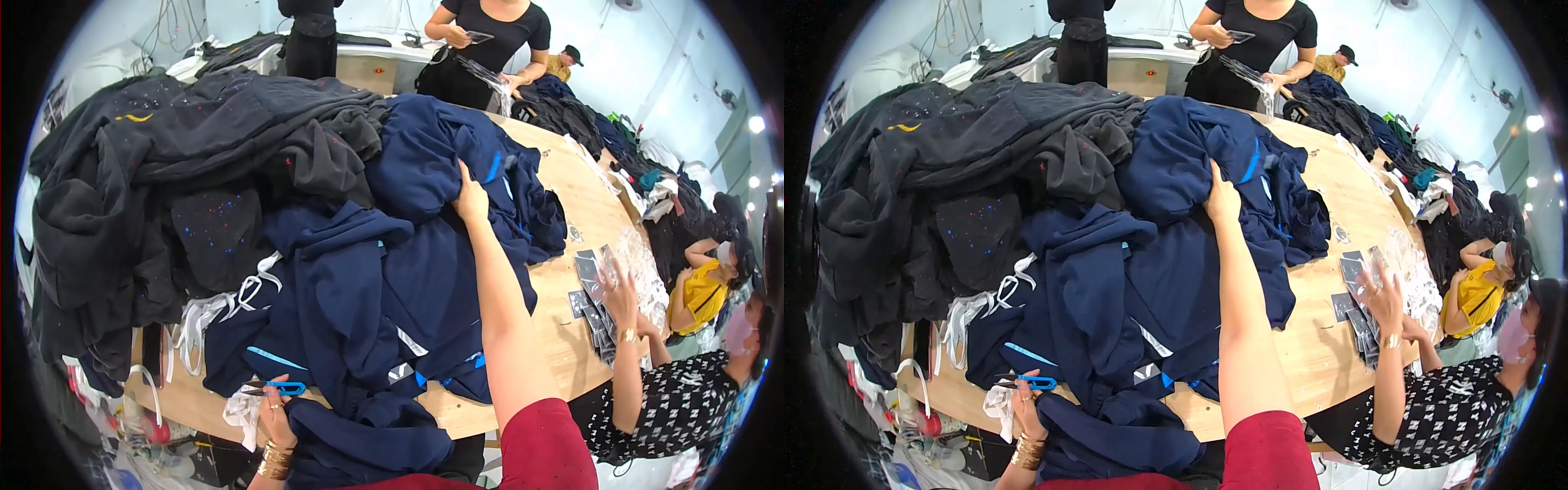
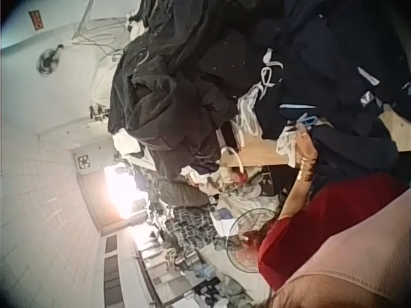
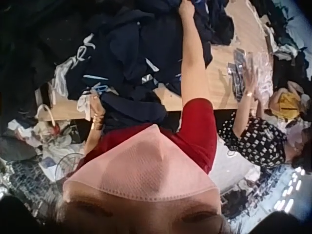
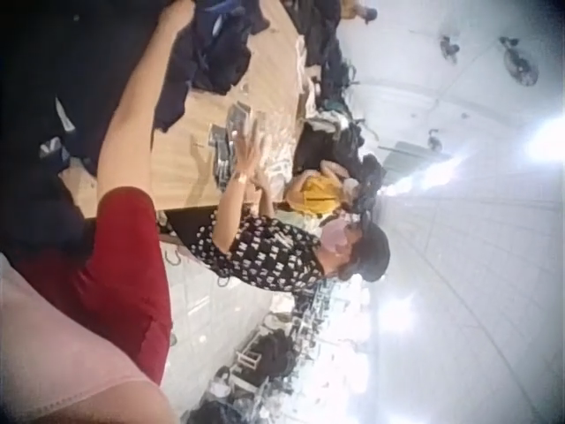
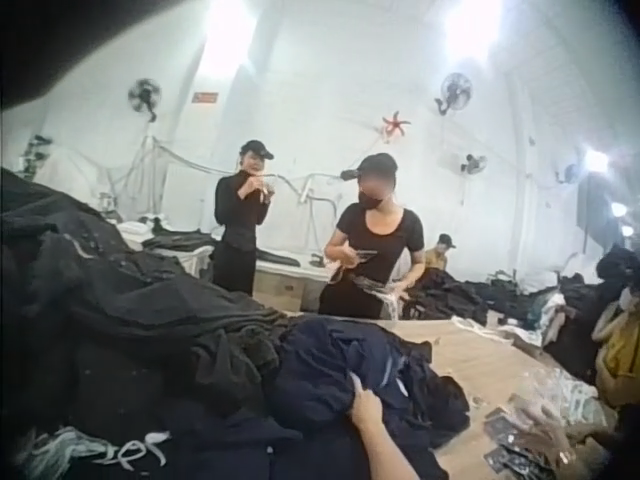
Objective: Trim loose threads from finished blue garments using thread nippers in a factory environment.
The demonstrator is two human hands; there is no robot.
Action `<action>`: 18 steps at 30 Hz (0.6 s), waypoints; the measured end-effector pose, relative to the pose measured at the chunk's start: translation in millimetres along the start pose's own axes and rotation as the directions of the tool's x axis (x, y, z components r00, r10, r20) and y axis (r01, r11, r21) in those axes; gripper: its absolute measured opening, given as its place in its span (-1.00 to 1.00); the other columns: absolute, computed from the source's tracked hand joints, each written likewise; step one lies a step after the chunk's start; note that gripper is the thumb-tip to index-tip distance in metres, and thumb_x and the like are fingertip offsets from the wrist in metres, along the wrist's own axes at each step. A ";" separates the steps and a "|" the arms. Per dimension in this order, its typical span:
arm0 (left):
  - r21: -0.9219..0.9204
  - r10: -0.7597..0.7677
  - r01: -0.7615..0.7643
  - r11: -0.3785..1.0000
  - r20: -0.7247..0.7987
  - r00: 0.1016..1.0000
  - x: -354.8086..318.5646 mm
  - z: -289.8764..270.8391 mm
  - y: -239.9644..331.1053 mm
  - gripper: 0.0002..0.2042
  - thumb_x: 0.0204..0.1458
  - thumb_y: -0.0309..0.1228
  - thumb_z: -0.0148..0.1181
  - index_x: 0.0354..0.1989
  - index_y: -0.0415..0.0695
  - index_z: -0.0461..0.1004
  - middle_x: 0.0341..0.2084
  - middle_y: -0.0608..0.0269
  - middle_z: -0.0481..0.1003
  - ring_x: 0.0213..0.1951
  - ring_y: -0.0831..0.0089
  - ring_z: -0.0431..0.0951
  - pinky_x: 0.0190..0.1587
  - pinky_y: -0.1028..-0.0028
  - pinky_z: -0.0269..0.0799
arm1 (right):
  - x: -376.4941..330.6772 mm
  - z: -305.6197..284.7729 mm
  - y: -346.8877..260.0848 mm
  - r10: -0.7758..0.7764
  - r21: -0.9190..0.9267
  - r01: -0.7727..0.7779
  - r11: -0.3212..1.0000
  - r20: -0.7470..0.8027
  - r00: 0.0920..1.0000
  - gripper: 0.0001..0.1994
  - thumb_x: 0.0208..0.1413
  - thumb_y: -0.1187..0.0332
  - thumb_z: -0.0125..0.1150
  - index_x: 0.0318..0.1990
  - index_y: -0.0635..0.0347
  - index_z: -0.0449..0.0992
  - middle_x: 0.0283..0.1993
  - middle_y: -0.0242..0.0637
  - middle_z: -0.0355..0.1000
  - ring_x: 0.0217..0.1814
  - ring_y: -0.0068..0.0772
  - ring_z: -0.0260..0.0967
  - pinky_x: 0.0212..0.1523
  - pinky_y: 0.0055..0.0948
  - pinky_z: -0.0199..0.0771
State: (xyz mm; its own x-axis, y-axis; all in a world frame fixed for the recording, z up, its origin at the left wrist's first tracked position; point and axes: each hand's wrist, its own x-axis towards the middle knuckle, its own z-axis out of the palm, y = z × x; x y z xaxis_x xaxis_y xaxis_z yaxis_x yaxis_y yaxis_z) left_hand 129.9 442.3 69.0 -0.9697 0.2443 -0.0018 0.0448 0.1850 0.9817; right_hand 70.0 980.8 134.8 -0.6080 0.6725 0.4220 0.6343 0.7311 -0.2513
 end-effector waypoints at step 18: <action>-0.895 0.449 -0.057 0.442 0.166 0.878 83.5 -27.1 138.5 -0.51 0.15 0.12 -0.23 -0.24 -0.14 0.24 -0.75 0.36 0.22 -0.73 0.62 0.20 -0.68 0.65 0.12 | -210.3 -172.6 -123.5 -0.460 0.521 0.455 0.722 -0.129 0.878 -0.54 -0.28 0.34 0.29 -0.10 0.18 0.47 -0.33 -0.11 0.43 -0.35 -0.05 0.43 -0.35 -0.32 0.40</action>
State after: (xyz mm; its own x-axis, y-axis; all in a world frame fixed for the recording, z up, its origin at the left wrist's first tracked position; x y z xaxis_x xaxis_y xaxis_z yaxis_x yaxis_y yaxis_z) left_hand 48.7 462.5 209.9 -0.7915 0.4552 0.4079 -0.1397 -0.7844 0.6043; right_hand 201.9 729.3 227.4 -0.7644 0.2392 0.5987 -0.0671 0.8941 -0.4429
